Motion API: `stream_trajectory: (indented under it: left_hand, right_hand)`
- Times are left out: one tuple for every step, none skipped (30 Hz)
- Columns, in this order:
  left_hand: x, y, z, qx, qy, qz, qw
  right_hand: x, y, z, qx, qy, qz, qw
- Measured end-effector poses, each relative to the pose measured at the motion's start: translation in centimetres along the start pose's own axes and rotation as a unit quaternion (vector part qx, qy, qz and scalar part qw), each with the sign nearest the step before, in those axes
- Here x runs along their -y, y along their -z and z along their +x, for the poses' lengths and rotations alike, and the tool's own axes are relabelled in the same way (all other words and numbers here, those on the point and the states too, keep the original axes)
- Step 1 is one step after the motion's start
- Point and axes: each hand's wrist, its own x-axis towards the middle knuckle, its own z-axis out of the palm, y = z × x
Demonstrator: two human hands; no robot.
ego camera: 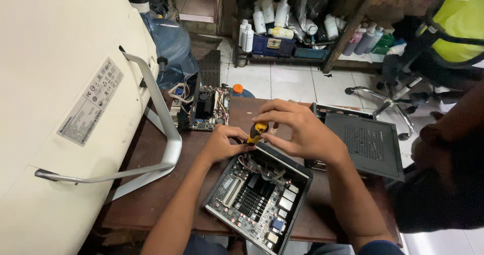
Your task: The person uses a screwdriver to remove screws from a motherboard and then places the motherboard into a computer case. They then use the screwdriver to secure the motherboard inside the case.
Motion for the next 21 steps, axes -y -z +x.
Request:
stream_trajectory:
  left_hand:
    - [0.2,0.0,0.1,0.000,0.000,-0.001,1.000]
    - [0.3,-0.1,0.0,0.000,0.003,0.005,1.000]
    - [0.5,-0.1,-0.2,0.000,0.005,0.012,1.000]
    - [0.5,-0.1,-0.1,-0.001,0.011,0.010,1.000]
    - [0.6,-0.1,0.0,-0.002,0.001,0.025,1.000]
    - [0.7,-0.2,-0.2,-0.004,-0.005,0.038,0.999]
    - [0.5,0.1,0.0,-0.005,0.002,0.035,0.999]
    - [0.3,-0.1,-0.3,-0.009,0.005,0.036,0.999]
    - [0.2,-0.3,-0.5,-0.013,0.008,0.038,0.999]
    - [0.0,-0.1,-0.4,-0.010,0.015,0.033,0.999]
    - [-0.2,0.0,-0.3,-0.014,-0.001,0.021,1.000]
    - [-0.5,0.1,-0.1,-0.018,-0.019,0.010,1.000]
    - [-0.1,0.1,-0.1,-0.017,-0.013,0.006,1.000]
    - [0.2,0.1,-0.1,-0.017,-0.026,0.008,0.999]
    - [0.5,0.1,-0.1,-0.017,-0.039,0.010,0.999]
    - [0.1,0.1,-0.1,-0.016,-0.033,0.006,0.999]
    - [-0.3,0.0,0.0,-0.024,-0.038,0.008,0.999]
    - [-0.8,0.1,0.1,-0.030,-0.043,0.011,0.999]
    - [-0.8,-0.1,-0.1,-0.029,-0.039,0.008,0.999]
    - [-0.9,-0.2,-0.3,-0.017,-0.043,0.006,0.999]
    - [-0.9,-0.2,-0.5,-0.005,-0.048,0.004,0.999]
  right_hand:
    - [0.1,0.1,0.0,0.001,-0.001,0.000,1.000]
    - [0.3,0.1,0.1,0.007,-0.003,0.007,1.000]
    - [0.4,0.1,0.1,0.013,-0.004,0.014,1.000]
    - [-0.4,-0.3,-0.2,0.015,-0.007,0.018,1.000]
    - [-1.3,-0.7,-0.5,0.002,-0.012,-0.021,1.000]
    - [-2.1,-1.2,-0.9,-0.010,-0.018,-0.058,0.998]
    - [-2.7,-1.6,-0.6,-0.006,-0.021,-0.053,0.998]
    - [-3.2,-2.0,-0.8,-0.024,-0.016,-0.072,0.997]
    - [-3.7,-2.4,-1.0,-0.041,-0.010,-0.092,0.995]
    - [-2.7,-2.0,-0.7,-0.038,-0.017,-0.087,0.995]
    - [-1.8,-1.5,-0.2,-0.026,-0.002,-0.055,0.998]
    - [-1.0,-0.9,0.3,-0.014,0.014,-0.023,1.000]
    - [-0.6,-0.8,0.4,-0.012,0.008,-0.020,1.000]
    - [-0.2,-0.7,0.4,-0.005,0.010,-0.004,1.000]
    - [0.2,-0.6,0.5,0.001,0.012,0.013,1.000]
    - [-0.5,-1.0,0.3,0.003,0.007,0.016,1.000]
    - [-1.2,-1.4,0.1,-0.017,0.022,0.013,1.000]
    - [-1.8,-1.8,-0.1,-0.039,0.038,0.010,0.998]
    - [-1.7,-1.8,-0.3,-0.038,0.033,0.013,0.999]
    - [-1.6,-1.7,-0.5,-0.040,0.071,-0.001,0.997]
    - [-1.5,-1.6,-0.7,-0.041,0.108,-0.014,0.993]
